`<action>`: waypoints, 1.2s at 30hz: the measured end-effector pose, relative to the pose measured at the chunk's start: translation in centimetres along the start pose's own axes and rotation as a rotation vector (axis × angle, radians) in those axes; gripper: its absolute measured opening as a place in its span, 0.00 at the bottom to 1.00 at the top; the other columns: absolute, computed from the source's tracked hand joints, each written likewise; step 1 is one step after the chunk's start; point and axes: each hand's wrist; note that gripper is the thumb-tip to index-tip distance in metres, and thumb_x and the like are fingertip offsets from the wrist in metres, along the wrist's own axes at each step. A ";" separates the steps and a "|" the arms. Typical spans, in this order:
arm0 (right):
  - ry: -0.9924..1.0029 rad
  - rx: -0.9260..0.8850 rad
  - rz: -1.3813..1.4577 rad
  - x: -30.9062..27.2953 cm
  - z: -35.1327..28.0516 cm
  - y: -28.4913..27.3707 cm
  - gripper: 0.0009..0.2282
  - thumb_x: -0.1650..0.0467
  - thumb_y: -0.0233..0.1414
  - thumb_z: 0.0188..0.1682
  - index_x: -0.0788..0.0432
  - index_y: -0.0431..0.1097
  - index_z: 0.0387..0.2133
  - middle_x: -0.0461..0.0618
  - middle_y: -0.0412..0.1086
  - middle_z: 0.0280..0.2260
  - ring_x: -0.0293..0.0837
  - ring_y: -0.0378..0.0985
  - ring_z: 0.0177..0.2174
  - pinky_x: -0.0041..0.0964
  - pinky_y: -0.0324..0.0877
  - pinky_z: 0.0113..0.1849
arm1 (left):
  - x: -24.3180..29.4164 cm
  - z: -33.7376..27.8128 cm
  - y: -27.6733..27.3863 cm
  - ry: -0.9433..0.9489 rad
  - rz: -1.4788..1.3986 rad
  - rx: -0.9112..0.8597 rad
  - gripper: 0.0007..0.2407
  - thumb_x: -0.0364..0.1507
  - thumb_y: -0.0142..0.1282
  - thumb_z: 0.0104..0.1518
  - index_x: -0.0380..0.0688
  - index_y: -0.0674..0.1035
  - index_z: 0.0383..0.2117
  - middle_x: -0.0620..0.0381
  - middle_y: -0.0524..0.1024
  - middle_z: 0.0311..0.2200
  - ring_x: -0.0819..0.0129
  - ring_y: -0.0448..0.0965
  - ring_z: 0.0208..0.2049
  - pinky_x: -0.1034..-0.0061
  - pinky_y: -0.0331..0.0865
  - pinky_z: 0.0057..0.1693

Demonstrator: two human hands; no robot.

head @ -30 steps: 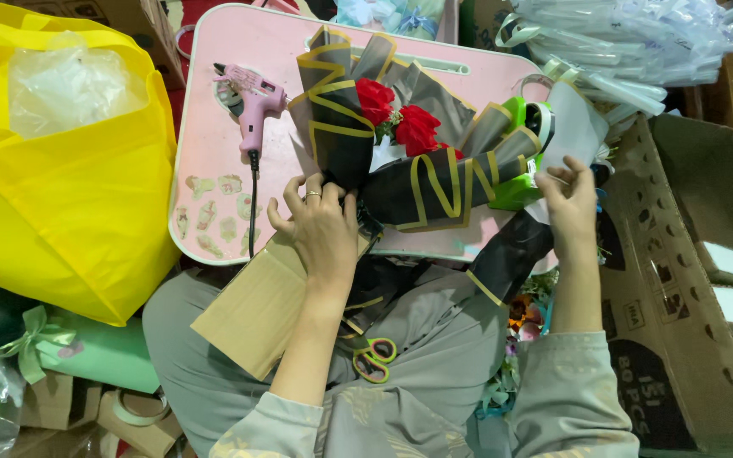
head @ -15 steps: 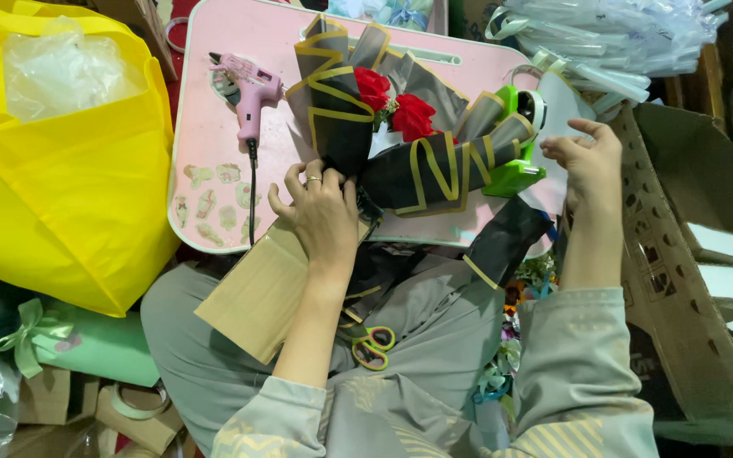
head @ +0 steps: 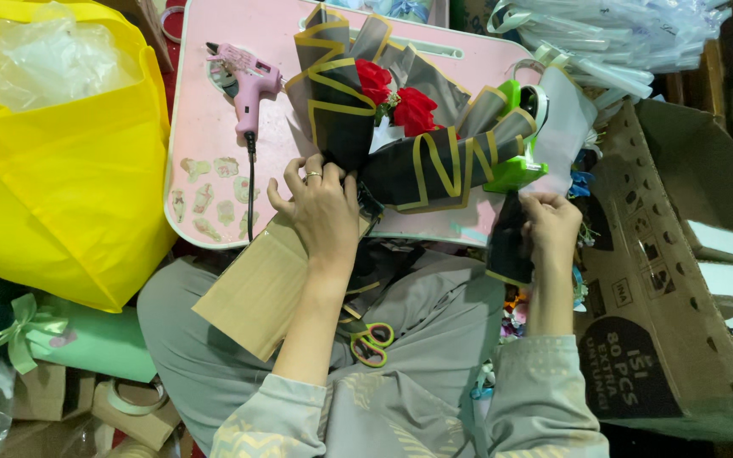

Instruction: The person assembles a rose bouquet by wrapping black and gold paper around the base of the stems, securing the wrapping with tape and adhesive, and adding decorative folds to the paper.

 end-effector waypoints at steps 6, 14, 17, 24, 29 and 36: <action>-0.173 -0.018 -0.570 -2.2 2.3 -2.2 0.04 0.70 0.58 0.37 0.55 0.72 0.25 0.44 0.67 0.14 0.36 0.69 0.12 0.27 0.66 0.15 | 0.0 0.1 0.0 -0.001 0.022 0.001 0.07 0.34 0.60 0.47 0.54 0.72 0.24 0.65 0.71 0.36 0.66 0.60 0.49 0.52 0.37 0.57; -0.091 -0.267 -0.140 -13.1 -7.4 -2.0 0.07 0.72 0.56 0.43 0.63 0.67 0.30 0.40 0.52 0.08 0.29 0.53 0.10 0.19 0.54 0.18 | 0.0 0.0 0.2 -0.015 0.006 -0.008 0.08 0.34 0.60 0.46 0.53 0.72 0.25 0.64 0.72 0.38 0.64 0.60 0.50 0.51 0.40 0.57; -0.142 -0.425 0.044 -13.8 -7.3 -1.4 0.06 0.74 0.54 0.44 0.64 0.65 0.30 0.39 0.48 0.07 0.26 0.51 0.10 0.18 0.56 0.17 | 0.1 0.1 -0.2 -0.024 0.015 -0.020 0.09 0.35 0.60 0.46 0.53 0.70 0.25 0.65 0.72 0.35 0.66 0.61 0.49 0.52 0.40 0.57; -0.182 -0.828 -0.168 -20.1 -12.8 8.2 0.05 0.73 0.54 0.42 0.62 0.66 0.23 0.38 0.52 0.07 0.31 0.51 0.10 0.22 0.49 0.15 | 0.5 0.3 -1.7 -0.017 0.032 -0.020 0.13 0.34 0.62 0.47 0.51 0.68 0.31 0.67 0.71 0.28 0.63 0.65 0.48 0.56 0.50 0.55; -0.405 -0.892 -0.245 -19.5 -12.4 15.7 0.05 0.73 0.56 0.41 0.60 0.71 0.30 0.44 0.59 0.08 0.33 0.62 0.11 0.23 0.57 0.19 | 0.6 0.2 -1.1 -0.106 -0.080 0.010 0.20 0.35 0.61 0.46 0.50 0.64 0.41 0.63 0.76 0.27 0.67 0.60 0.51 0.55 0.40 0.59; -0.691 -0.897 -0.864 -17.6 -11.6 19.1 0.11 0.71 0.50 0.41 0.51 0.72 0.37 0.46 0.67 0.15 0.47 0.71 0.21 0.42 0.65 0.24 | 0.6 0.2 -1.6 -0.116 -0.061 0.058 0.16 0.25 0.53 0.52 0.45 0.62 0.44 0.65 0.78 0.29 0.69 0.62 0.51 0.58 0.43 0.60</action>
Point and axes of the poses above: each hand's wrist, its own z-axis towards the middle knuckle, its own y-axis out of the palm, x = y × z
